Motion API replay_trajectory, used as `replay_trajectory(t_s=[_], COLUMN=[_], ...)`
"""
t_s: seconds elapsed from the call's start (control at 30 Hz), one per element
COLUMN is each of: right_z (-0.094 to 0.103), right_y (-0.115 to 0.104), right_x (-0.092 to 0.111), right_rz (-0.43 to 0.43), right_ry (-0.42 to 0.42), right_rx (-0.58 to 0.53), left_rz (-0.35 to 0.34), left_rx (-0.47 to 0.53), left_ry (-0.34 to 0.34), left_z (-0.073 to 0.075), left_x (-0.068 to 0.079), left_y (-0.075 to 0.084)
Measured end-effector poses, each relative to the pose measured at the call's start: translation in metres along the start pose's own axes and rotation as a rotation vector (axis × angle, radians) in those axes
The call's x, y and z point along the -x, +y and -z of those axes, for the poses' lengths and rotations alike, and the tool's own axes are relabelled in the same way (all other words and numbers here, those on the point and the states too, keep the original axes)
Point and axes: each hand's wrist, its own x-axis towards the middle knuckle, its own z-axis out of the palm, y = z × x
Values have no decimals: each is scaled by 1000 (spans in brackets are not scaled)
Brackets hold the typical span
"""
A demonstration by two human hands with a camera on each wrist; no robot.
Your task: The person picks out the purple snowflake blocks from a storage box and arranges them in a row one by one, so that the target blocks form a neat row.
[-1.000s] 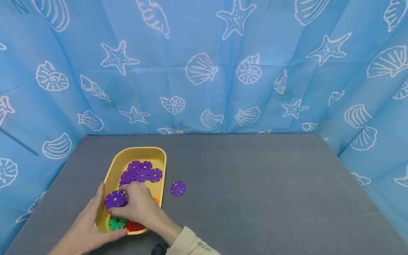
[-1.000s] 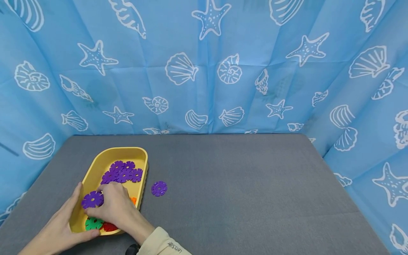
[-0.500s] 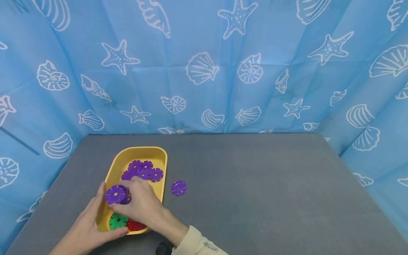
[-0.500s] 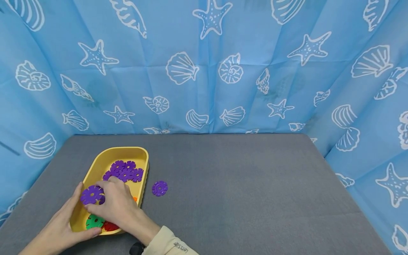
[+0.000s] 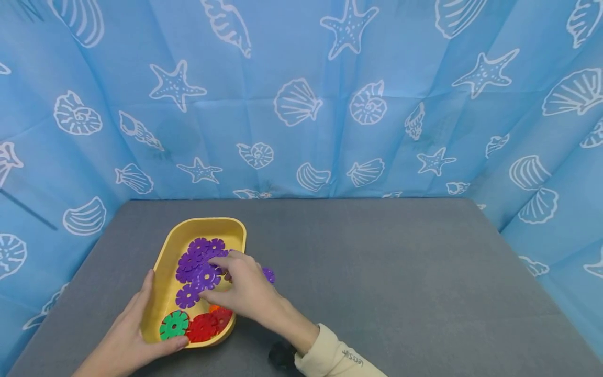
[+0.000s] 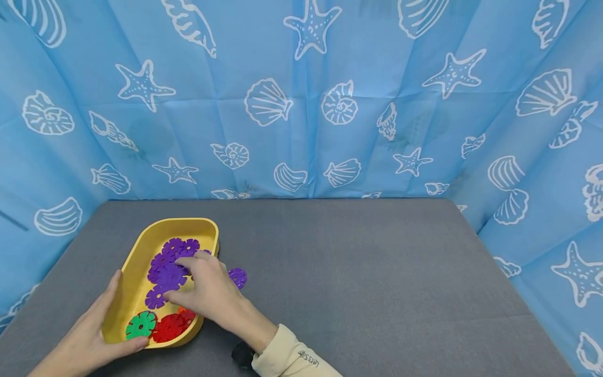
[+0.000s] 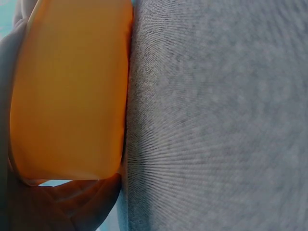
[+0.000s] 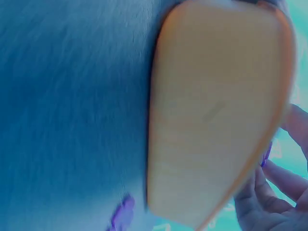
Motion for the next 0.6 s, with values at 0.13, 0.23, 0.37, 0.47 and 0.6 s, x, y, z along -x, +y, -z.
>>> replay_trajectory(t_s=[0.13, 0.23, 0.37, 0.47, 0.6], right_z=[17, 29, 44, 53, 59], right_y=[9, 15, 24, 32, 46], right_x=[6, 12, 20, 25, 31], right_rz=[-23, -59, -109, -133, -145], right_ry=[2, 13, 41, 53, 56], right_rx=[-62, -89, -71, -48, -11], left_rz=[16, 43, 55, 52, 56], left_rx=[2, -1, -5, -5, 1], left_ry=[-13, -31, -37, -36, -43], left_z=[1, 1, 1, 2, 2], left_x=[0, -1, -1, -1, -1], left_y=[1, 1, 2, 2, 1])
